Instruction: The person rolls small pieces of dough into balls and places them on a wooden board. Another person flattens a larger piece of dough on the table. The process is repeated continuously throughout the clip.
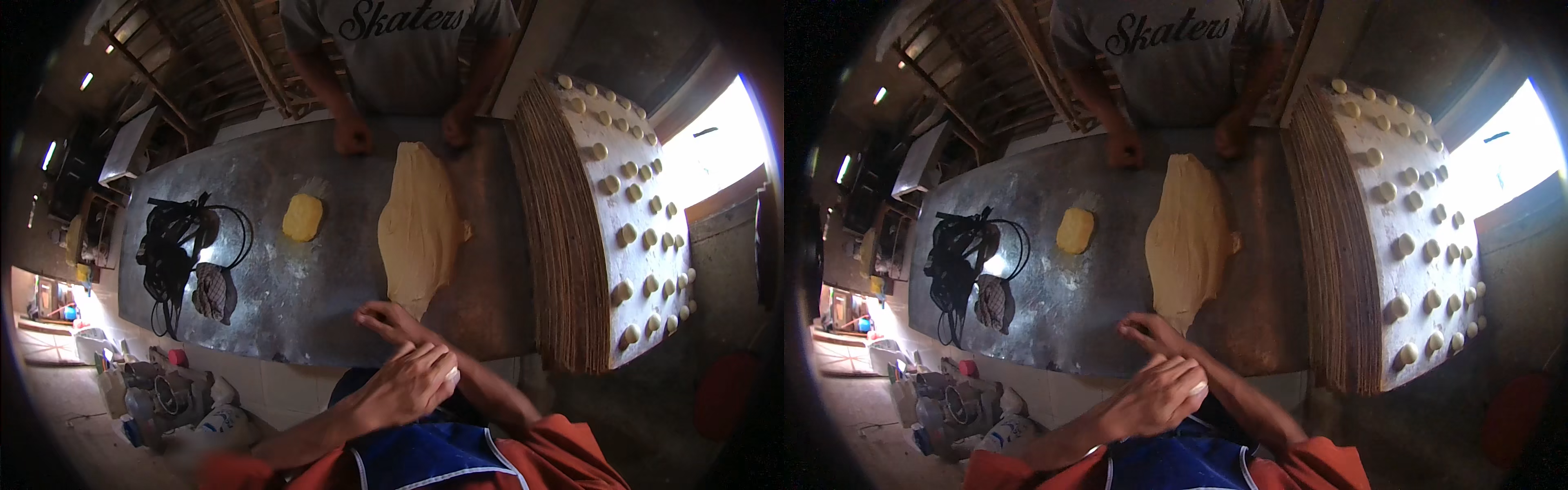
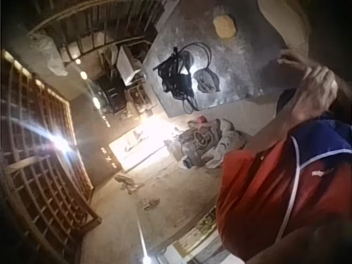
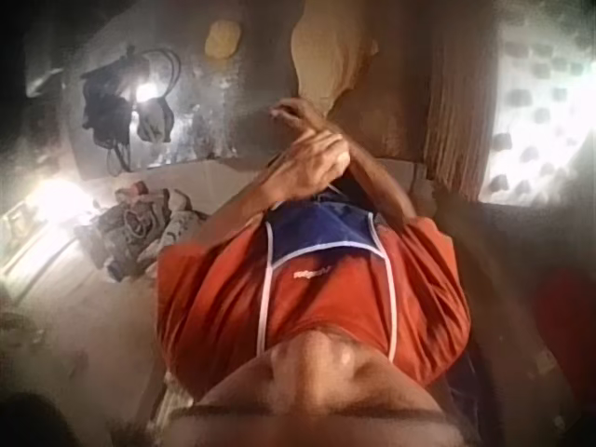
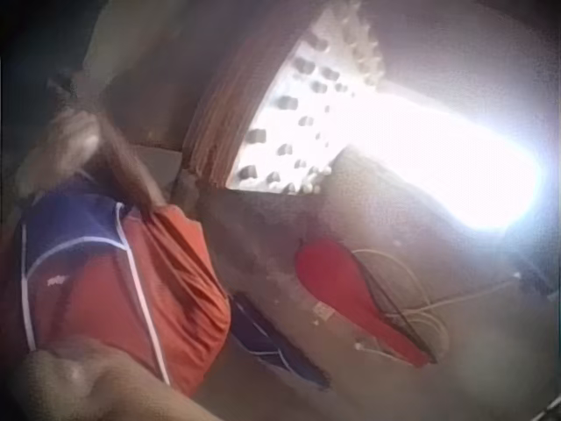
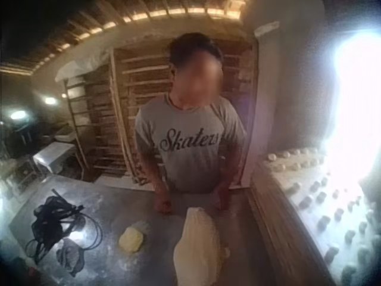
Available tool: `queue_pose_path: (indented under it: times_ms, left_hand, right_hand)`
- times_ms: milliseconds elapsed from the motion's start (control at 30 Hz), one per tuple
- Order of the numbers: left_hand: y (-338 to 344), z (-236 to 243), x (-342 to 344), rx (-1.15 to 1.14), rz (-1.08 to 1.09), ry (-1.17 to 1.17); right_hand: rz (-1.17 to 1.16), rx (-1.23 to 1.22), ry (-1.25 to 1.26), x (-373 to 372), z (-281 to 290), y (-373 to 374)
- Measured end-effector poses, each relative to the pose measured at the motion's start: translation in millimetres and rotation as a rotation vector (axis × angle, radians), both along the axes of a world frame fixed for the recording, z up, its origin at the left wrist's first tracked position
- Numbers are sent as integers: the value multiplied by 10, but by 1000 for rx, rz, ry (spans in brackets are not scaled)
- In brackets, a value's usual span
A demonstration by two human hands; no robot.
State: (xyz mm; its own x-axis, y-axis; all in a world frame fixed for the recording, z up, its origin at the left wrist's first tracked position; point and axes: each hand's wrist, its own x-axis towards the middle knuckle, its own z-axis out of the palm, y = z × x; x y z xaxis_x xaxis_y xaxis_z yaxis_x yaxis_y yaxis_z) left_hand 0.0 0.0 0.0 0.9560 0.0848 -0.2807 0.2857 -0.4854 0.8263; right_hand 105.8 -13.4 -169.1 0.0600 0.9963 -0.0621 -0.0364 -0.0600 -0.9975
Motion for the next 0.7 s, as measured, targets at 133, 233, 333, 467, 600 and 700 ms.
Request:
queue_pose_path:
  times_ms: [133, 233, 333, 467, 600, 700]
  left_hand:
    - [100, -328, -402, 267, 278, -285]
    - [408, -1696, -1201, 560, 412, -181]
    - [921, -1877, -867, 965, 444, -94]
    - [606, -2163, 150, 726, 852, -277]
    - [234, -2298, -347, 453, 738, -539]
    - [877, -2152, -599, 569, 497, -362]
  right_hand:
    - [-450, -76, -684, 122, 151, -1533]
    - [-514, -362, -1154, 247, -88, -1892]
    - [-550, -441, -1390, 669, -86, -1654]
    - [-716, -398, -1143, 511, -336, -820]
    - [-398, -345, -758, 348, -515, -1378]
    - [-594, -72, -863, 870, -608, -1776]
